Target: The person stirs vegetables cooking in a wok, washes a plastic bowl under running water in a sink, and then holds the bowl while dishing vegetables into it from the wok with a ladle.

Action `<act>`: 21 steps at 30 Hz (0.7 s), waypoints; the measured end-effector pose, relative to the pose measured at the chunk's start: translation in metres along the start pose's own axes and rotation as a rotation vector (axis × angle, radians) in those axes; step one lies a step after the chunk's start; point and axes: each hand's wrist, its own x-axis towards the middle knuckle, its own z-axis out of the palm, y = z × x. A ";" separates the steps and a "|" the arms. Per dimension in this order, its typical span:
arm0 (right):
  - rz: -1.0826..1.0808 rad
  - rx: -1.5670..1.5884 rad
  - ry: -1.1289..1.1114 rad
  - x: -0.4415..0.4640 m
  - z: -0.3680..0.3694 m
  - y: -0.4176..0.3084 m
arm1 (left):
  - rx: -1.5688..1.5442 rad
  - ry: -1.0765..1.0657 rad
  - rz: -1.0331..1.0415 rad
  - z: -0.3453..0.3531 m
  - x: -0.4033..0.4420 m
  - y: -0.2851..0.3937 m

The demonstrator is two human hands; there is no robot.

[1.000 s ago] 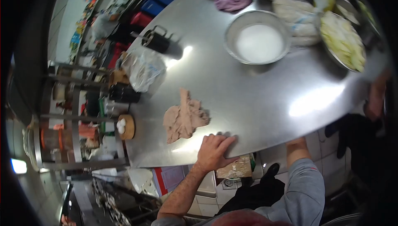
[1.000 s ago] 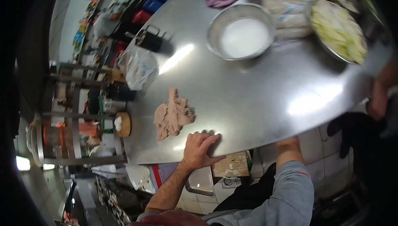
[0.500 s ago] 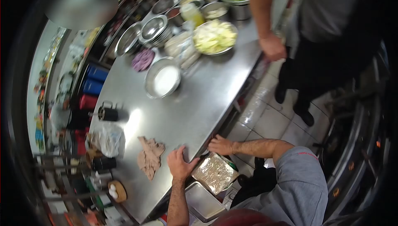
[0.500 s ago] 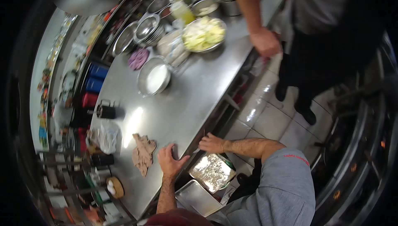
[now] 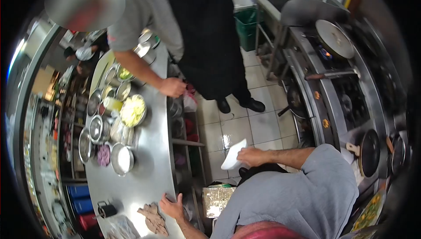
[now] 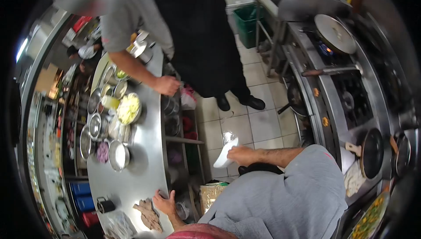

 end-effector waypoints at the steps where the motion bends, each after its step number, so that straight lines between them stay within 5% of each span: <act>1: 0.044 -0.029 0.032 -0.010 -0.022 0.002 | -0.131 0.008 -0.149 0.009 0.001 0.004; 4: 0.170 -0.094 0.206 -0.039 -0.088 -0.007 | -0.655 0.146 -0.325 0.032 0.017 0.085; 8: 0.224 -0.151 0.447 -0.065 -0.144 0.000 | -1.319 -0.526 -0.114 0.075 0.046 0.235; 11: 0.190 -0.249 0.551 -0.083 -0.176 0.012 | -1.731 -1.141 -0.299 0.056 0.062 0.343; 14: 0.183 -0.341 0.567 -0.099 -0.198 0.037 | -1.921 -1.504 -0.280 0.048 0.089 0.425; 21: 0.192 -0.488 0.697 -0.121 -0.258 0.106 | -1.883 -1.218 -0.285 0.046 0.118 0.578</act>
